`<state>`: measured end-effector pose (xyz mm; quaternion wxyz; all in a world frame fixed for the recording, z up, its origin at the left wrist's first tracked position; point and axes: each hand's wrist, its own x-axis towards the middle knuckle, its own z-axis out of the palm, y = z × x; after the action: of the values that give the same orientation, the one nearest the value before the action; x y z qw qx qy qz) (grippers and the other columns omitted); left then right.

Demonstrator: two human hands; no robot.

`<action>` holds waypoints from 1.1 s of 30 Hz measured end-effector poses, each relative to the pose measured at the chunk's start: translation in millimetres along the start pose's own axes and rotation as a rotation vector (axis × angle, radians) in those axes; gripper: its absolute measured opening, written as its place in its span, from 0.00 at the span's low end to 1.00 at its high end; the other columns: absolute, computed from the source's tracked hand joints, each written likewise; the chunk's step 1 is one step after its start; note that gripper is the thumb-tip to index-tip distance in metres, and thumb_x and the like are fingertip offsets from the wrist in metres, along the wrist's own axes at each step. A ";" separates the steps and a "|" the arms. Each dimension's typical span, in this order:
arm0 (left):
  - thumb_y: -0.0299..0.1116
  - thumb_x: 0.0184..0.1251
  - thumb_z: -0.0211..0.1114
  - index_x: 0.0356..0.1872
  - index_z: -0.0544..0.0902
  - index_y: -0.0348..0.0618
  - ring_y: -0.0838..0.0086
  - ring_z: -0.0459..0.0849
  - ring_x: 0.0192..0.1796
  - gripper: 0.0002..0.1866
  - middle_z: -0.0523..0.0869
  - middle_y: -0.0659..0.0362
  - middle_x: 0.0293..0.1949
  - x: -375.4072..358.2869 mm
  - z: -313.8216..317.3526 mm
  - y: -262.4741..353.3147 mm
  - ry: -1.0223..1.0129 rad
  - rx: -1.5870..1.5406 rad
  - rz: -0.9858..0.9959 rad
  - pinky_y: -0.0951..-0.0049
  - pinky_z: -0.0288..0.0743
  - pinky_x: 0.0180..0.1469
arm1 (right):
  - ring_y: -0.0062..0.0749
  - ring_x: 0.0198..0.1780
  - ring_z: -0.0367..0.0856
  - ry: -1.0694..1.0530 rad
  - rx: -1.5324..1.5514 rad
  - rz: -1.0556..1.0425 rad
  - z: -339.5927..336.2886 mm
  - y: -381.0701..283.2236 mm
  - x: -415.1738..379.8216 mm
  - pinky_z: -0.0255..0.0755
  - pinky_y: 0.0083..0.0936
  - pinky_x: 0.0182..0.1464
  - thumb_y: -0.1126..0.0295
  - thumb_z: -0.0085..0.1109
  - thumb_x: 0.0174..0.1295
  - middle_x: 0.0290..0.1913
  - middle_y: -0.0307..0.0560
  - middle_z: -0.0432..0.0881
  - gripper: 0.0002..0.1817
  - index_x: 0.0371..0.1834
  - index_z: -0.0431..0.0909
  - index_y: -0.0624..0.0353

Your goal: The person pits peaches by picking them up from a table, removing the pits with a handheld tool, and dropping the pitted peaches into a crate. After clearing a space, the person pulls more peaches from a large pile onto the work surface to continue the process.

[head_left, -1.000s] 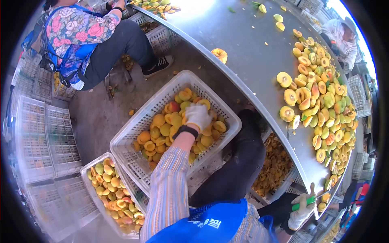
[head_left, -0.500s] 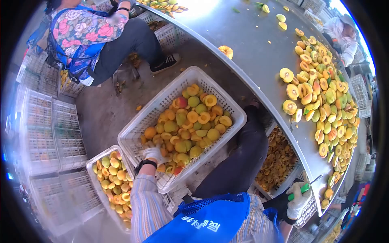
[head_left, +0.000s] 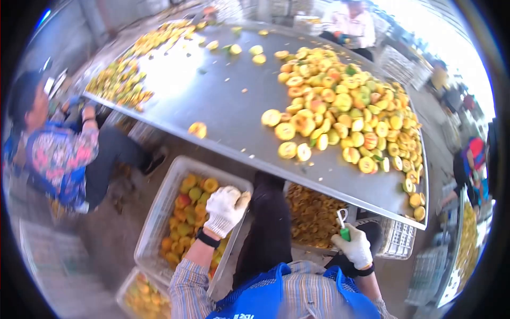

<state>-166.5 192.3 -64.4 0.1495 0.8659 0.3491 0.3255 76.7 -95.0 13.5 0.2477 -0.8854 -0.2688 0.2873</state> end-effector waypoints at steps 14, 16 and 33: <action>0.48 0.66 0.63 0.57 0.80 0.55 0.49 0.81 0.55 0.21 0.82 0.50 0.56 246.5 137.2 87.6 -0.152 0.136 0.104 0.50 0.77 0.55 | 0.47 0.39 0.89 -0.215 0.072 -0.075 -4.9 43.6 3.9 0.81 0.37 0.44 0.46 0.67 0.60 0.35 0.52 0.88 0.29 0.60 0.80 0.50; 0.55 0.68 0.59 0.63 0.78 0.56 0.45 0.79 0.58 0.26 0.81 0.46 0.58 269.5 176.2 49.5 -0.239 0.178 0.164 0.49 0.75 0.59 | 0.42 0.37 0.89 -0.296 0.074 -0.065 -11.3 48.1 7.1 0.81 0.34 0.43 0.45 0.66 0.61 0.35 0.50 0.88 0.29 0.62 0.80 0.48; 0.73 0.60 0.57 0.61 0.82 0.51 0.49 0.81 0.60 0.40 0.84 0.45 0.57 229.7 132.0 258.1 -1.158 0.355 0.419 0.54 0.73 0.63 | 0.53 0.37 0.86 -0.294 0.286 -0.395 -64.7 57.5 46.0 0.79 0.39 0.43 0.44 0.62 0.64 0.37 0.54 0.86 0.27 0.60 0.79 0.47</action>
<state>177.6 165.7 68.4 0.1015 0.9630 0.0835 -0.2353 169.2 -127.1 8.2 0.3796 -0.7206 -0.4260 0.3939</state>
